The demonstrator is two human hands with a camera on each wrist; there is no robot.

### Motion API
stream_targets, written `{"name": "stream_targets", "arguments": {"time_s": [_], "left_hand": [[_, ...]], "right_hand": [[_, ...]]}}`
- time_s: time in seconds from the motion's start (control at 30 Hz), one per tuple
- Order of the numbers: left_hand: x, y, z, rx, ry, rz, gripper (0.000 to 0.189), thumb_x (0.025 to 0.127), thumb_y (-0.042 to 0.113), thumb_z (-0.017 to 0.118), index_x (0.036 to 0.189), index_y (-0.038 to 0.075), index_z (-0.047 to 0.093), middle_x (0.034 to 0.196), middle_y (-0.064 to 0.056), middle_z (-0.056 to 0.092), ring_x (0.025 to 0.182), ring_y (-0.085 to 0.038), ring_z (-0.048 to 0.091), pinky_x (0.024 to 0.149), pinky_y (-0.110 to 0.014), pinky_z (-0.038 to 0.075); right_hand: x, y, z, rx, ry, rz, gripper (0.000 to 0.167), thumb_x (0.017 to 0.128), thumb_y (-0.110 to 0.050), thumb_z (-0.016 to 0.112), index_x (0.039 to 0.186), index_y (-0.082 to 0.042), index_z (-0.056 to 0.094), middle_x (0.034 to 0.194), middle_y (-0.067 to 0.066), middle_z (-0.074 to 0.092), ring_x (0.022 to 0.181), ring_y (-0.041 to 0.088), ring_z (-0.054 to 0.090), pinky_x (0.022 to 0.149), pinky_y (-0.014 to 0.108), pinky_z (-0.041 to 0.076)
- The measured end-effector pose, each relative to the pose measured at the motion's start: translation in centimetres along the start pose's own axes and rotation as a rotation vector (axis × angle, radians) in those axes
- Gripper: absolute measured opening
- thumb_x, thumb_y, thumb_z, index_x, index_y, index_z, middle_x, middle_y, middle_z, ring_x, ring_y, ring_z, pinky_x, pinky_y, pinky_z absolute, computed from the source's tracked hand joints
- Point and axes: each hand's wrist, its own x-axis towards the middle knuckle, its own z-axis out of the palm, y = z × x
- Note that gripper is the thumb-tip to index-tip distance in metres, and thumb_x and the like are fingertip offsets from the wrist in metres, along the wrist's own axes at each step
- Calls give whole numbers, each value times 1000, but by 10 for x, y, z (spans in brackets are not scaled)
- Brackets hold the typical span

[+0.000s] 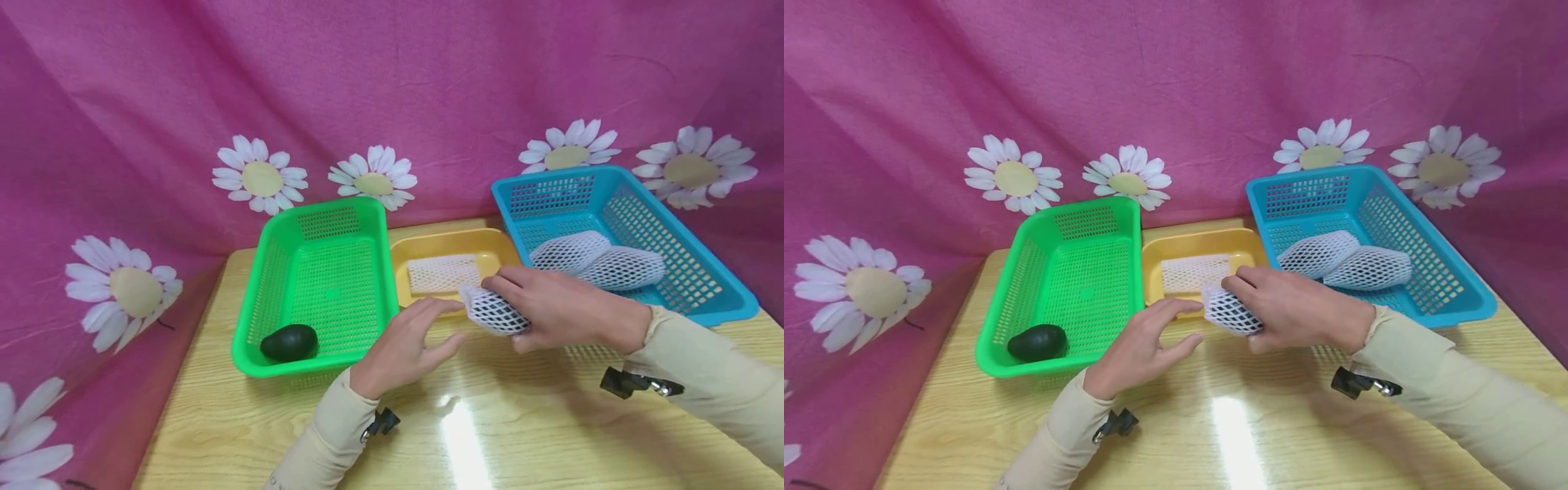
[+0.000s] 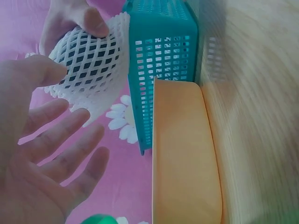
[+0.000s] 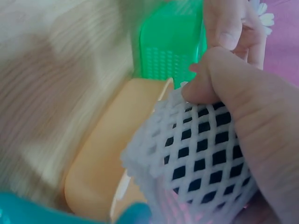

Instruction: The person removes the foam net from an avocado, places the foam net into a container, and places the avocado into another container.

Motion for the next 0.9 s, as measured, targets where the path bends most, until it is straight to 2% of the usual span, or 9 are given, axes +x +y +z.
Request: {"name": "stream_targets", "arguments": {"time_s": [0.13, 0.43, 0.7, 0.9], "left_hand": [[-4, -1, -1, 9, 12, 9, 38, 95, 23, 75, 129, 8, 67, 126, -5, 73, 121, -18, 69, 104, -30, 57], [-12, -2, -1, -10, 3, 16, 22, 94, 19, 76, 113, 9, 72, 111, -3, 74, 102, -18, 73, 92, -22, 59], [-12, 2, 6, 32, -13, 74, 19, 95, 17, 72, 112, 9, 73, 113, -3, 75, 110, -16, 71, 100, -22, 57], [-14, 8, 13, 51, -78, 36, 19, 99, 16, 65, 114, 9, 74, 117, -3, 76, 112, -15, 71, 99, -22, 57]], "right_hand": [[3, -5, 9, 35, -3, -13, 78, 67, -29, 89, 135, -7, 57, 109, 1, 63, 87, 13, 60, 75, 35, 58], [8, -15, 33, 104, -74, 18, 74, 69, -30, 87, 133, -7, 58, 108, 0, 64, 88, 11, 62, 77, 33, 59], [5, -17, 47, 136, -104, 35, 73, 68, -28, 87, 132, -8, 59, 108, -1, 64, 89, 11, 62, 78, 33, 60], [2, -21, 57, 128, -114, 17, 73, 67, -29, 88, 131, -7, 59, 112, 2, 64, 92, 13, 63, 80, 36, 61]]}}
